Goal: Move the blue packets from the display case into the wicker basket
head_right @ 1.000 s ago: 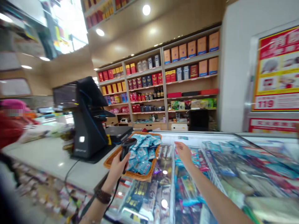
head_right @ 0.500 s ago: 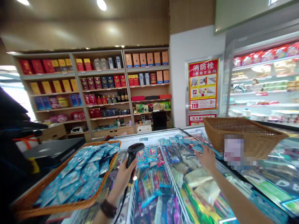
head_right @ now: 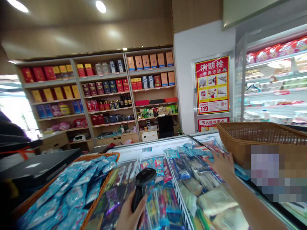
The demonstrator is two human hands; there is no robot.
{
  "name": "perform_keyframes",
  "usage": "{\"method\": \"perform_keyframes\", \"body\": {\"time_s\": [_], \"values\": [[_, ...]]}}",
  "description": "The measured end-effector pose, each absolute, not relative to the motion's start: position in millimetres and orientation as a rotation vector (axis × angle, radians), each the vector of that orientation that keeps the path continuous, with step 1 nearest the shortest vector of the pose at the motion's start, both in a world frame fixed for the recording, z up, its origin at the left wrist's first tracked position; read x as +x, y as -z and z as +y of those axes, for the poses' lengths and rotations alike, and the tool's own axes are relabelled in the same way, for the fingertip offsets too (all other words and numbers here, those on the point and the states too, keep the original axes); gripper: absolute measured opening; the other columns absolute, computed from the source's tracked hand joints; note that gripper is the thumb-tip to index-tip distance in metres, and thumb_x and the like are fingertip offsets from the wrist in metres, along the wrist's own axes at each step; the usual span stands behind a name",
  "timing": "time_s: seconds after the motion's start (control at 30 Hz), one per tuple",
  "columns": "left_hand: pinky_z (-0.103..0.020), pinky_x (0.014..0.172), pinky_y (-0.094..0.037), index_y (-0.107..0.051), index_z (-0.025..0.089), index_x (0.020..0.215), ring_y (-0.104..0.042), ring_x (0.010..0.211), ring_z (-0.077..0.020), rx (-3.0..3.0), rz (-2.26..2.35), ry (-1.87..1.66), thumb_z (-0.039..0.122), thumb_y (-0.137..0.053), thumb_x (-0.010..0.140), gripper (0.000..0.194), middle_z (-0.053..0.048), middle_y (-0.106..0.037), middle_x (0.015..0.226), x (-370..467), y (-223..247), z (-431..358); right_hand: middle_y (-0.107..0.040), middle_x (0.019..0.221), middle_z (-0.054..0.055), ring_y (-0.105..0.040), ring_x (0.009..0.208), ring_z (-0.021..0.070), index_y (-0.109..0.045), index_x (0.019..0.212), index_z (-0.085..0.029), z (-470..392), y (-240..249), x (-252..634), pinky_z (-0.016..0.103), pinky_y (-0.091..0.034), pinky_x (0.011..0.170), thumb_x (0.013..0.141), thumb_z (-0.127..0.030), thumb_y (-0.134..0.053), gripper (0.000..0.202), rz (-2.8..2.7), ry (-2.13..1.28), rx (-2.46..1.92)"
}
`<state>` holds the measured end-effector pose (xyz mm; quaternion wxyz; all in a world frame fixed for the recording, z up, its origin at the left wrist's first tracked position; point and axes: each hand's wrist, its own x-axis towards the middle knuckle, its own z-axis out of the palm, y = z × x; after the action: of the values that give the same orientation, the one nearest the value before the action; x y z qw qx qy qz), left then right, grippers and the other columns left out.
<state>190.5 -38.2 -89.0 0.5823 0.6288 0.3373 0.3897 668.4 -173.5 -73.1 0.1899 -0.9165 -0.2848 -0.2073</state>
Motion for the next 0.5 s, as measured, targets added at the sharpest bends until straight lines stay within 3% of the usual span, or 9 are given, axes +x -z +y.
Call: {"method": "perform_keyframes", "body": {"time_s": [0.17,0.37,0.5], "values": [[-0.031,0.05,-0.041,-0.083,0.025,0.107,-0.048,0.045,-0.0198,1.449,0.765,-0.881,0.096,-0.097,0.081,0.077,0.009,-0.046,0.052,194,80,-51,-0.076,0.183,0.028,-0.067,0.173,0.0563,-0.094,0.154,-0.03,-166,83,665,0.086,-0.044,0.139,0.12,-0.055,-0.061,0.053,-0.691,0.338,-2.665],[-0.027,0.051,-0.04,-0.079,0.024,0.105,-0.044,0.045,-0.0154,1.439,0.699,-0.855,0.093,-0.096,0.086,0.074,0.011,-0.048,0.053,197,74,-56,-0.079,0.181,0.022,-0.068,0.172,0.0559,-0.091,0.159,-0.034,-136,90,616,0.089,-0.047,0.14,0.114,-0.06,-0.07,0.057,-0.904,0.302,-2.564],[-0.027,0.05,-0.034,-0.068,0.028,0.094,-0.042,0.045,-0.0134,1.436,0.693,-0.878,0.095,-0.095,0.084,0.073,0.011,-0.046,0.054,200,73,-50,-0.076,0.187,0.017,-0.061,0.18,0.0526,-0.088,0.166,-0.037,-105,99,557,0.088,-0.042,0.146,0.117,-0.051,-0.068,0.055,-1.022,0.234,-2.488]]}}
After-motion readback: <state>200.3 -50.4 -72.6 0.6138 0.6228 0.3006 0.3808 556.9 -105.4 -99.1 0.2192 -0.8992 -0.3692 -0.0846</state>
